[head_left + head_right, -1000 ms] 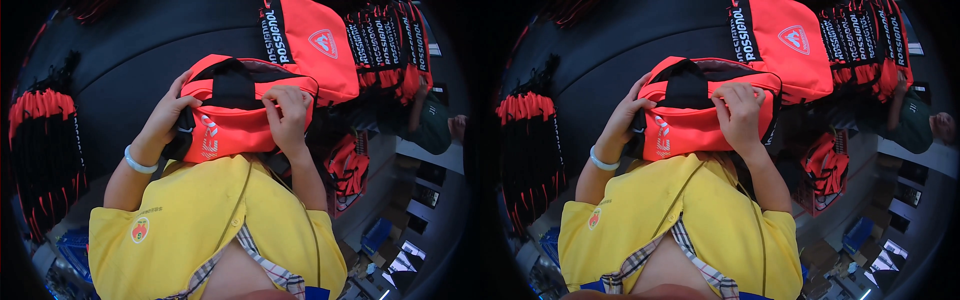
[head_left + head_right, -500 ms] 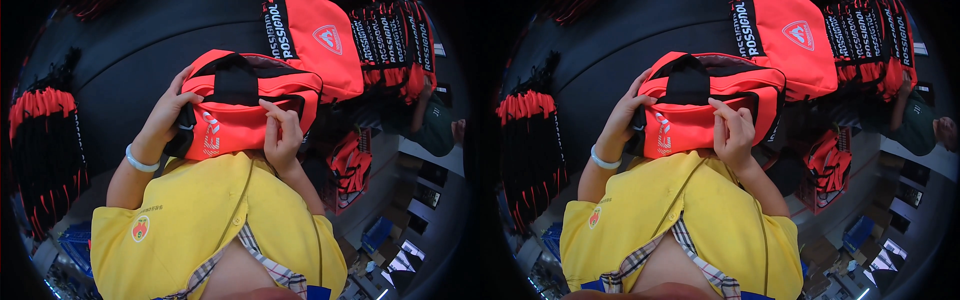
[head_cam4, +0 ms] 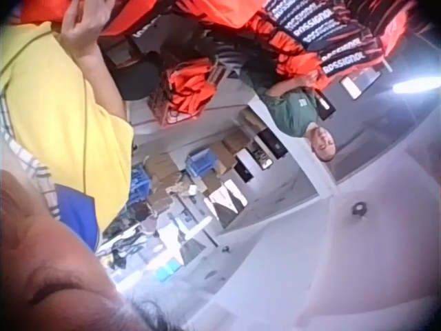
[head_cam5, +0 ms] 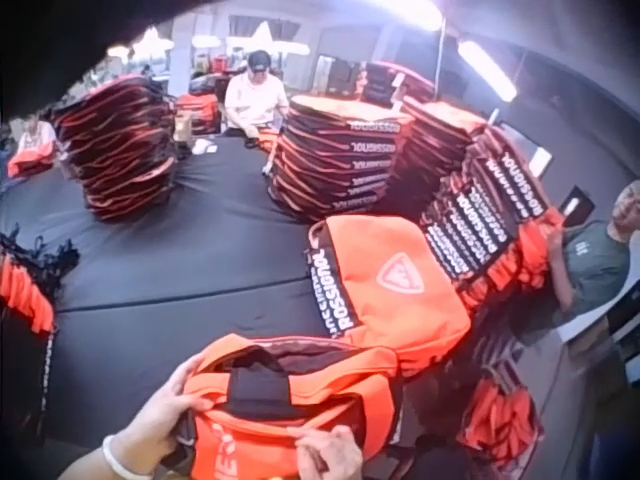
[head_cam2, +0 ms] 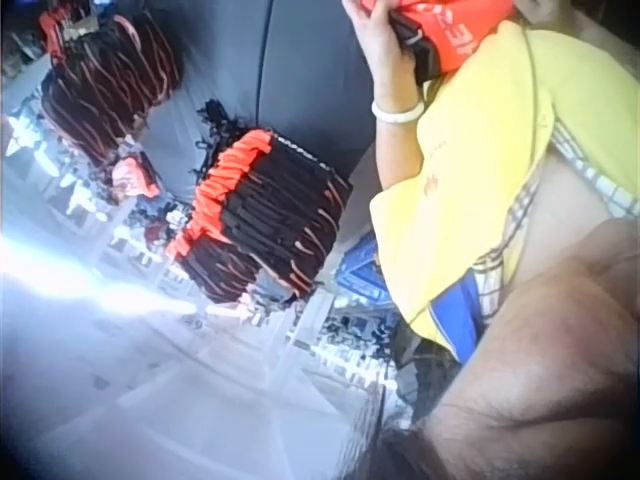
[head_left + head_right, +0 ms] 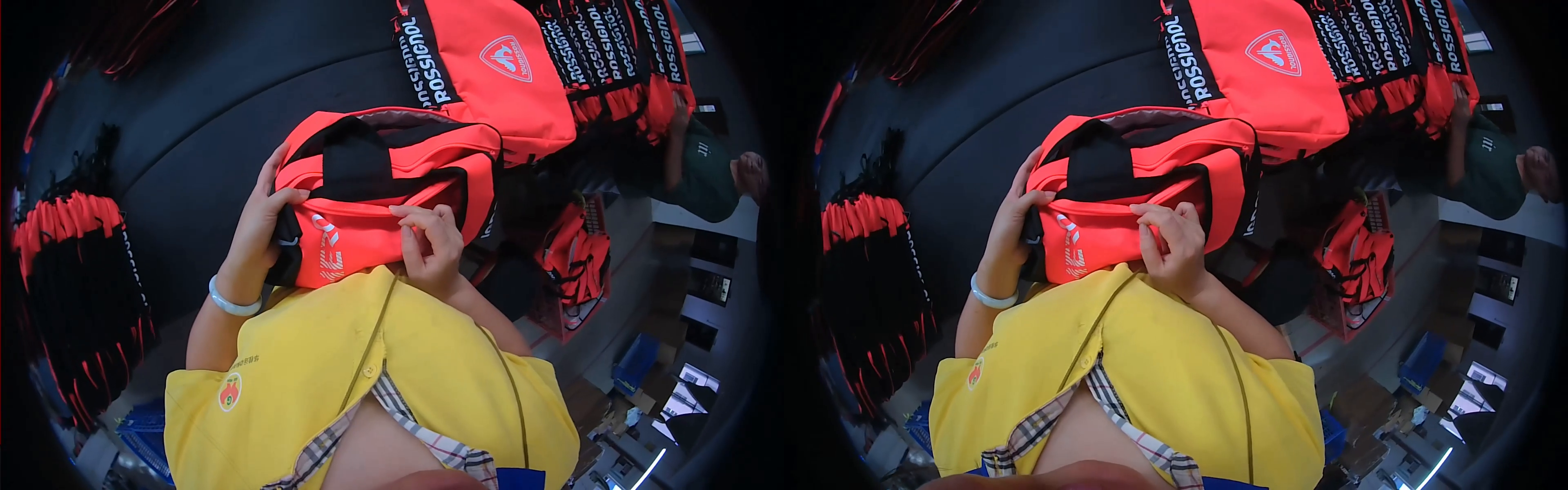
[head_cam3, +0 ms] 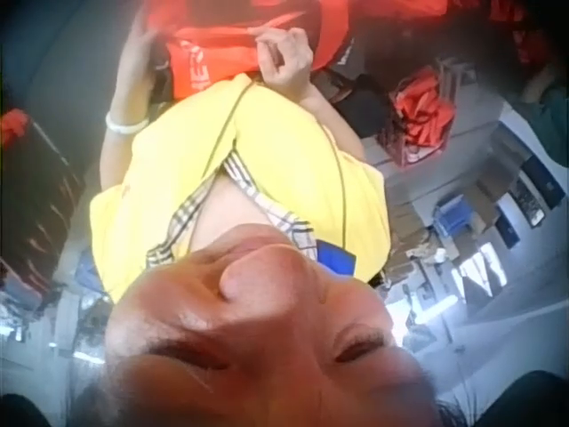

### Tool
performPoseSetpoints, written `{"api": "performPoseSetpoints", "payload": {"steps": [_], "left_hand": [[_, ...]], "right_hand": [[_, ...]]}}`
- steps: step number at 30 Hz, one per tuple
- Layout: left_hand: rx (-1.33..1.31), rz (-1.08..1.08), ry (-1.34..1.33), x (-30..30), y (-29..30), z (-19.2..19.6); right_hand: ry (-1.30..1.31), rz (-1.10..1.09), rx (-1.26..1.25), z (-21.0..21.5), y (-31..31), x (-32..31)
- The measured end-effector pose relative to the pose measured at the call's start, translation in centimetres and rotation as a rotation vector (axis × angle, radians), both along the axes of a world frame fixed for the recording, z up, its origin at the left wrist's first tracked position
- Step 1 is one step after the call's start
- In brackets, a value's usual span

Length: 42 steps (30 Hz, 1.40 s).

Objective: Checking the interior and zippers of red backpacks in a manufacturing or warehouse setting.

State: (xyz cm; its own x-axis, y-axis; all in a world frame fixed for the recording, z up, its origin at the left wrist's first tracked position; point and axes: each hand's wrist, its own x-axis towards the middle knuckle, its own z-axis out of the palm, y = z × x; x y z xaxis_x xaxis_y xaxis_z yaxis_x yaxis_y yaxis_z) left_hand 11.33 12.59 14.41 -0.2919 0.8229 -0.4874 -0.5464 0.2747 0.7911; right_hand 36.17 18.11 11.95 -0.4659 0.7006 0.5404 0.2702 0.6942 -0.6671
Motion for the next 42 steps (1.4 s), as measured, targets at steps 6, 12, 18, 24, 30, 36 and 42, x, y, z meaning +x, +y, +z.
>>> {"api": "performPoseSetpoints", "payload": {"steps": [6, 12, 18, 24, 30, 36, 42], "left_hand": [[0.023, 0.002, -0.027, 0.3, 0.2, 0.7], [0.025, -0.023, -0.046, -0.2, 0.1, 0.4], [-0.017, -0.318, 1.080, -2.4, 0.8, 2.4], [-0.345, -0.683, 1.667, 0.0, 4.1, 9.8], [0.651, -0.770, 1.601, 2.9, 6.7, 6.2], [0.605, -0.846, 1.605, 4.3, 7.7, 3.5], [0.602, -0.746, 1.598, 5.0, 7.6, 2.5]], "right_hand": [[-0.002, -0.075, -0.077, -0.1, -0.4, -0.3], [0.016, -0.032, 0.007, -0.3, 0.1, -0.7], [-0.006, 0.034, 0.009, 0.0, 0.2, -0.5], [-0.043, 0.034, 0.006, 0.2, 0.1, -0.3], [-0.043, 0.053, -0.016, 0.6, -0.1, -0.6], [-0.021, 0.024, 0.003, 0.0, 0.3, -0.6], [0.000, 0.026, 0.040, -0.1, 0.8, -0.8]]}}
